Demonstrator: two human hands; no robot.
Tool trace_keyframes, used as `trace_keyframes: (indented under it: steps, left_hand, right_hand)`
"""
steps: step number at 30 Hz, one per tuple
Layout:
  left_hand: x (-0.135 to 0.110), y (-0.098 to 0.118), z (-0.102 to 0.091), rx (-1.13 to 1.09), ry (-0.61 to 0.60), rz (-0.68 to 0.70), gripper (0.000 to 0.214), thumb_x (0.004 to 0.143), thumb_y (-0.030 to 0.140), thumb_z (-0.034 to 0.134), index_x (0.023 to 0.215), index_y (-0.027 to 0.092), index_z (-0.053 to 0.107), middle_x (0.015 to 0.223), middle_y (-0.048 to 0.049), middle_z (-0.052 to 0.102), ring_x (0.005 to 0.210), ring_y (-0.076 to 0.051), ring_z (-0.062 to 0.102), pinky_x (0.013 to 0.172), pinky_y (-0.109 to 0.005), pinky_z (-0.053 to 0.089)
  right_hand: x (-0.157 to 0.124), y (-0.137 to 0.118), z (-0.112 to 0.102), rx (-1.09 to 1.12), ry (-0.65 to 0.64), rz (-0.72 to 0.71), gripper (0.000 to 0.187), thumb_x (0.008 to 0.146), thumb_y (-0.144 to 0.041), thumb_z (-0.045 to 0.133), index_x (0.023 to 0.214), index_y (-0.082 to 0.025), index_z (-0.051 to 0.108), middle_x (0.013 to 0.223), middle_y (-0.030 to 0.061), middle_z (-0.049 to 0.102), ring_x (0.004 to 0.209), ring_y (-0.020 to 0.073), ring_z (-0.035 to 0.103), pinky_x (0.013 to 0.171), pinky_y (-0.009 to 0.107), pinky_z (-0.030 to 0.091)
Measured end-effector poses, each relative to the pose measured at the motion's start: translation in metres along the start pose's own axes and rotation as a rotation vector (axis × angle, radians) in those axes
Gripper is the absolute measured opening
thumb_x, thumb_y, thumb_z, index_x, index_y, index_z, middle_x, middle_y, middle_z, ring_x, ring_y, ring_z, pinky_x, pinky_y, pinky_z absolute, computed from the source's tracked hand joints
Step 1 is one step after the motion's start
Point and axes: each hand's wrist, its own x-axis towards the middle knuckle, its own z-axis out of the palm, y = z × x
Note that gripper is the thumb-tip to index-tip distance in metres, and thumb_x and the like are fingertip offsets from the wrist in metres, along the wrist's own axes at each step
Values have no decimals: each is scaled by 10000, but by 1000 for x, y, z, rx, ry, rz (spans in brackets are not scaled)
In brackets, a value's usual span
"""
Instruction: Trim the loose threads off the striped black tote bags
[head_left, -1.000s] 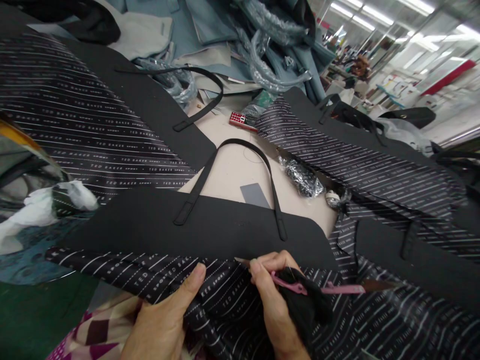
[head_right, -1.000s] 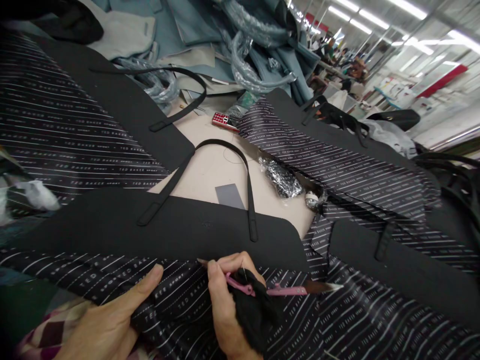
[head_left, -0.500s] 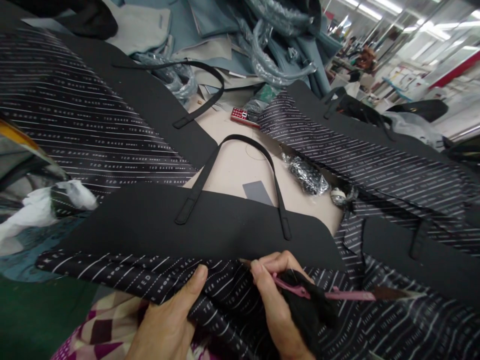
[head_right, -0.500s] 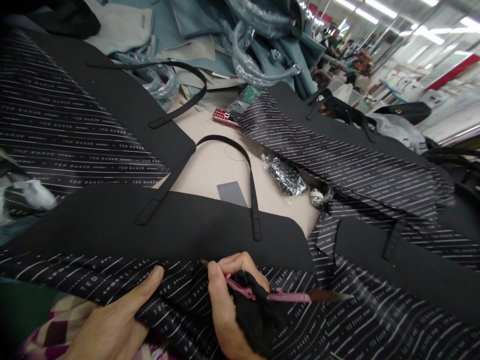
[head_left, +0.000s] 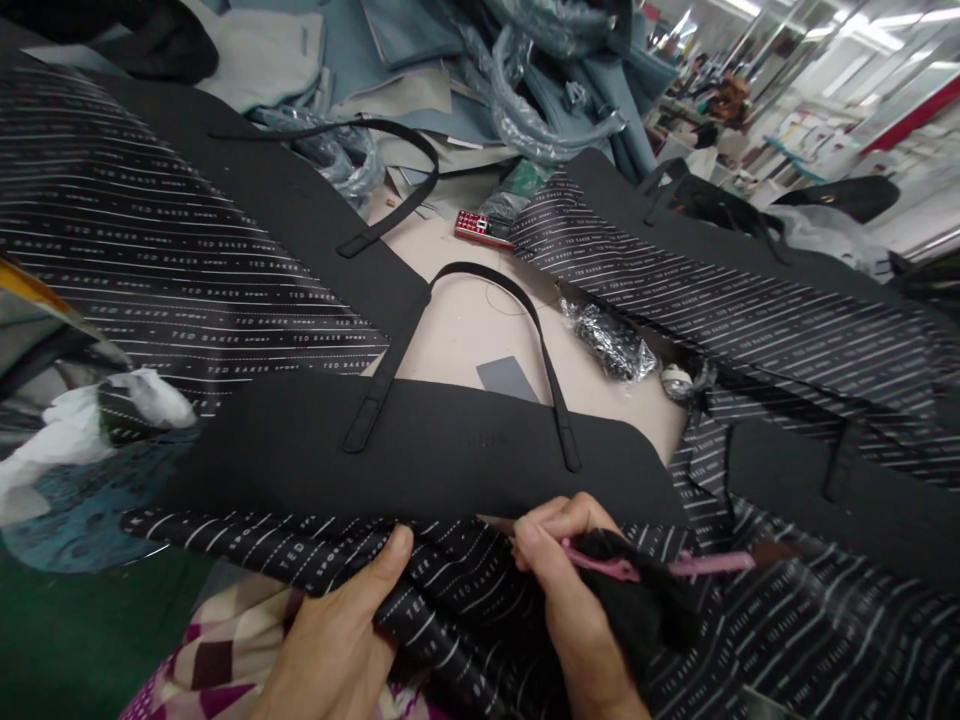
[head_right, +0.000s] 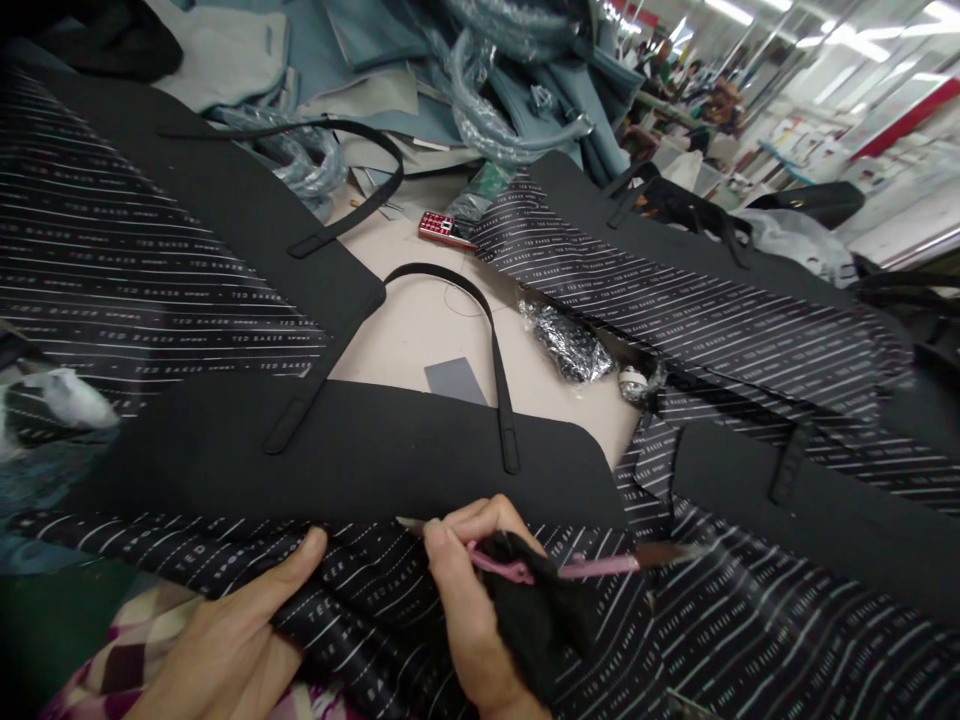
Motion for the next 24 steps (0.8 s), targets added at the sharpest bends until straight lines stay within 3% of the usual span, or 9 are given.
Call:
trace_keyframes:
  steps: [3, 10, 15, 24]
  left_hand:
    - [1, 3, -1, -81, 10, -63, 657, 895, 207, 854, 1511, 304, 648, 1451, -49, 759, 1370, -294, 692, 1213, -464, 539]
    - [7, -1, -6, -146, -31, -70, 768, 857, 115, 856, 1559, 305, 607, 1514, -62, 716, 1409, -336, 655, 1239, -527, 488]
    - [7, -1, -6, -160, -13, -78, 807, 832, 192, 902, 1571, 305, 599, 1531, -76, 702, 1436, -344, 627, 1239, -502, 478]
    - [-2, 6, 8, -63, 78, -46, 569, 865, 158, 862, 1413, 231, 730, 1441, -91, 761, 1380, -326, 680, 1181, -478, 541]
  right_hand:
    - [1, 7, -4, 79, 43, 26, 301, 1018, -275, 735, 752, -251, 597, 719, -37, 655, 640, 163, 615, 604, 299, 456]
    - [-1, 7, -2, -4, 34, 22, 302, 1031, -307, 737, 776, -255, 583, 735, -33, 649, 675, 160, 621, 596, 284, 453]
    - [0, 5, -6, -43, -21, 32, 308, 1038, -321, 745, 773, -252, 604, 752, -47, 656, 689, 147, 635, 636, 284, 479]
    - [-1, -2, -2, -154, -44, -10, 295, 1048, -317, 711, 787, -253, 588, 774, -66, 627, 682, 122, 585, 665, 282, 449]
